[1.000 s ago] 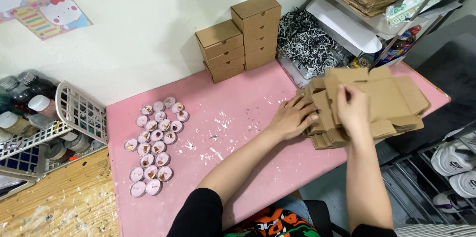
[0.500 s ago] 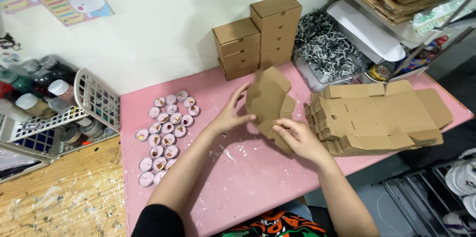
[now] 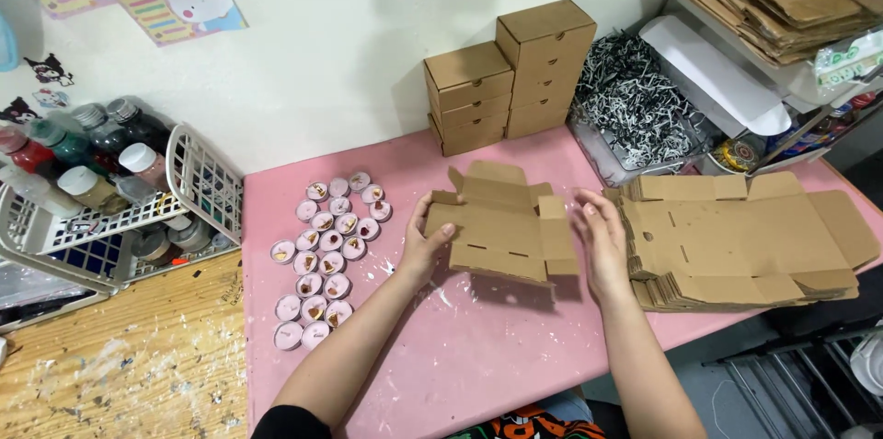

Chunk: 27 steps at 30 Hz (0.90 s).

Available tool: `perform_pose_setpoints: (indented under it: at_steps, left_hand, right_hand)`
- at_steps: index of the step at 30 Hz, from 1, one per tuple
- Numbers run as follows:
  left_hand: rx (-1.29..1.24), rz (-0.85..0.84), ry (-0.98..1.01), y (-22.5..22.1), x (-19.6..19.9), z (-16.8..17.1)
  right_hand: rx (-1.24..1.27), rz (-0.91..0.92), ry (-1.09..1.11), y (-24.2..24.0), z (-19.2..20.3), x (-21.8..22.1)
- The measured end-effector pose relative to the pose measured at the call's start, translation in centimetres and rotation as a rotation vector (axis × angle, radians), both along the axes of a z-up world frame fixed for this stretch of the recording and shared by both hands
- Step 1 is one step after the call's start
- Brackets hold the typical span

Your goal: Assembling small cardboard boxes and filling them with shredded paper and packaged candles for shipping.

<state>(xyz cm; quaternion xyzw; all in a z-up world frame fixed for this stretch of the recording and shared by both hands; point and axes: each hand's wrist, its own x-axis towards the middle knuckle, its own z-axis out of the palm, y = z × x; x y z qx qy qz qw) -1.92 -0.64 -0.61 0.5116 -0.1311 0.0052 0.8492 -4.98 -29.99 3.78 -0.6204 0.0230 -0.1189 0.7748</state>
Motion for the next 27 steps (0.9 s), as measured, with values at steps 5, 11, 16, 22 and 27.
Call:
perform_pose_setpoints:
  at_steps: [5, 11, 16, 22, 27]
  left_hand:
    - [-0.194, -0.016, 0.064, -0.1, -0.2, 0.5]
    - [0.136, -0.003, -0.057, 0.1, -0.8, 0.4]
    - [0.577, -0.137, -0.079, -0.8, -1.9, 0.9]
    - [0.317, -0.316, -0.398, -0.6, -2.4, 1.2]
    - [0.551, -0.077, -0.223, -1.1, -1.6, -1.1]
  right_hand:
    - [0.007, 0.374, -0.261, 0.3, -1.0, -0.4]
    - [-0.069, 0.397, -0.232, 1.7, 1.7, -1.6]
    - [0.002, 0.375, -0.015, 2.3, 1.2, -1.4]
    - [0.132, 0.309, 0.067, 1.6, -1.0, -0.5]
    - [0.033, 0.354, -0.015, 1.4, -3.3, -0.2]
